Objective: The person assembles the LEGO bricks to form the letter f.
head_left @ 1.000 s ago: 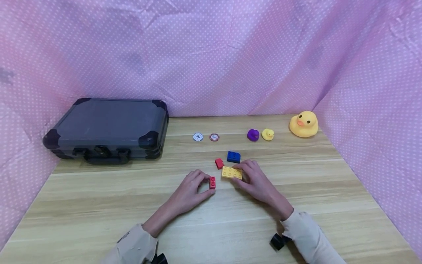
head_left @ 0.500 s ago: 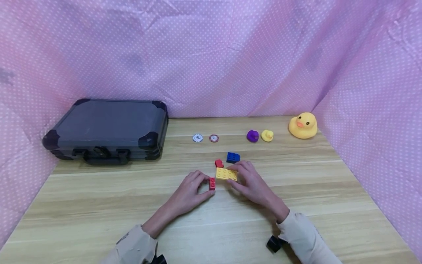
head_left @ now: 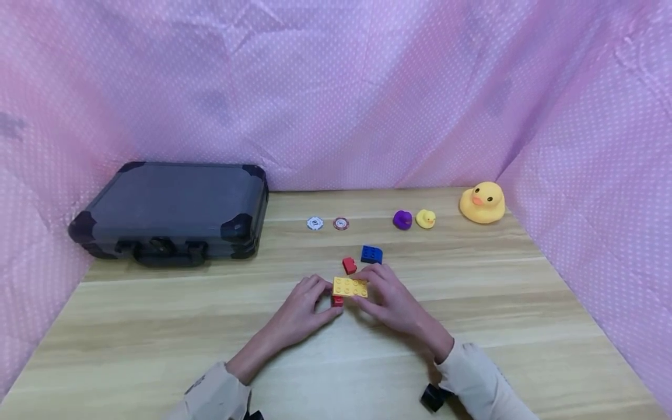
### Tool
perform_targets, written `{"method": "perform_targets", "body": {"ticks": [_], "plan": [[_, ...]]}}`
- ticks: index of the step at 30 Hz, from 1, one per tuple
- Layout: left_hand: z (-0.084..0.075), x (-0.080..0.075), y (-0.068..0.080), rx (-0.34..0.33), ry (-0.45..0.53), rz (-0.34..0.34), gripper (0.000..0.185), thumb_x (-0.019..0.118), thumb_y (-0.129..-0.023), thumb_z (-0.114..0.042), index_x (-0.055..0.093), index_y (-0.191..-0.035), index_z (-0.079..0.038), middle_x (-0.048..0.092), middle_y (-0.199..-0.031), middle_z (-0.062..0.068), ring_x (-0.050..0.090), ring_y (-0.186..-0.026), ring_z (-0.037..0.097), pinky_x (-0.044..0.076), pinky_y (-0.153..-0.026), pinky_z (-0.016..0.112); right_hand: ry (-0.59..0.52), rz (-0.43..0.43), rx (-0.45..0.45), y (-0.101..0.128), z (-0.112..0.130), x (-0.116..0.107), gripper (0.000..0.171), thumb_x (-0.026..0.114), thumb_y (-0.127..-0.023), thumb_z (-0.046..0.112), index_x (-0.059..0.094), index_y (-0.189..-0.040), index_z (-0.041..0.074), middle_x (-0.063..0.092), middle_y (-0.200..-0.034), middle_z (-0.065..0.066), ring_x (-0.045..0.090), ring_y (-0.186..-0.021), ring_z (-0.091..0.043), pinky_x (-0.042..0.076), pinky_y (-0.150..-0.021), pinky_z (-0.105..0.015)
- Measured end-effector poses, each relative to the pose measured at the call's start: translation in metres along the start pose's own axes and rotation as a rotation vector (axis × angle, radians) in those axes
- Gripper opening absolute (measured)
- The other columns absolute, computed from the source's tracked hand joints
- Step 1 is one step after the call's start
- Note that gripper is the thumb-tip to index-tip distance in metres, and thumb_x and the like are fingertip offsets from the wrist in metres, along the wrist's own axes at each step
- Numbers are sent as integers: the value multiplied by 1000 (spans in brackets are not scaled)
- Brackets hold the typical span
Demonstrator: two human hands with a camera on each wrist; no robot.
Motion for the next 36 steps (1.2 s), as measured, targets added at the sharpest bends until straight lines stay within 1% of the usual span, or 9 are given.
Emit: {"method": "perform_targets", "body": {"ticks": [4,8,12,16,22,27,33,36], "plan": [[0,2,0,-3,-37,4,39,80,-92,-38,67,-120,-14,57,-110,-6,50,-98,13,47,-84,35,-8,11,-24,0,1,4,39,80,-93,20,67,-128,12,59,-128,-1,50,-114,-15,49,-91,-34],[0,2,0,12,-59,-6,38,79,-92,-39,66,-117,-13,57,-109,-5,50,-96,13,46,-82,35,-4,10,-33,0,1,6,39,81,-93,21,67,-127,12,58,-129,1,51,-117,-14,50,-95,-36],[0,4,-1,21,-58,-5,37,79,-93,-39,67,-115,-13,57,-108,-5,50,-96,13,46,-82,34,-3,1,-45,1,1,6,39,82,-91,19,67,-127,11,58,-129,0,52,-117,-15,50,-96,-36],[0,5,0,15,-61,2,39,79,-92,-41,66,-116,-12,57,-108,-5,49,-95,14,45,-81,34,3,6,-67,1,2,6,39,81,-92,19,66,-127,11,59,-129,-1,53,-118,-17,50,-97,-36],[1,4,-1,24,-70,-20,37,80,-92,-39,66,-113,-13,58,-107,-5,50,-94,13,47,-81,34,4,35,-48,-1,3,6,39,80,-94,22,66,-129,12,61,-129,2,54,-117,-14,51,-96,-35],[0,2,-1,17,-40,-19,37,81,-91,-39,67,-114,-14,58,-108,-6,50,-96,14,46,-81,34,14,44,-29,-1,4,5,37,80,-93,20,67,-126,13,61,-127,3,53,-109,-11,51,-90,-32],[0,2,-1,-26,-19,5,37,81,-91,-39,67,-116,-14,58,-110,-5,51,-98,13,47,-85,36,-26,79,-17,-2,4,4,37,79,-94,20,66,-128,15,58,-123,5,53,-93,-11,49,-76,-27],[0,2,-3,-26,-17,6,37,80,-92,-39,67,-116,-14,58,-110,-5,51,-99,14,47,-86,37,-48,94,-2,-3,4,4,37,78,-95,19,66,-130,15,57,-122,6,54,-85,-13,49,-70,-26]]}}
Point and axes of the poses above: each hand's wrist, its own y-axis away from the middle knuckle, its own x-axis out of the palm, z = x × y, the point moved 2 cm from there along -y, towards the middle knuckle
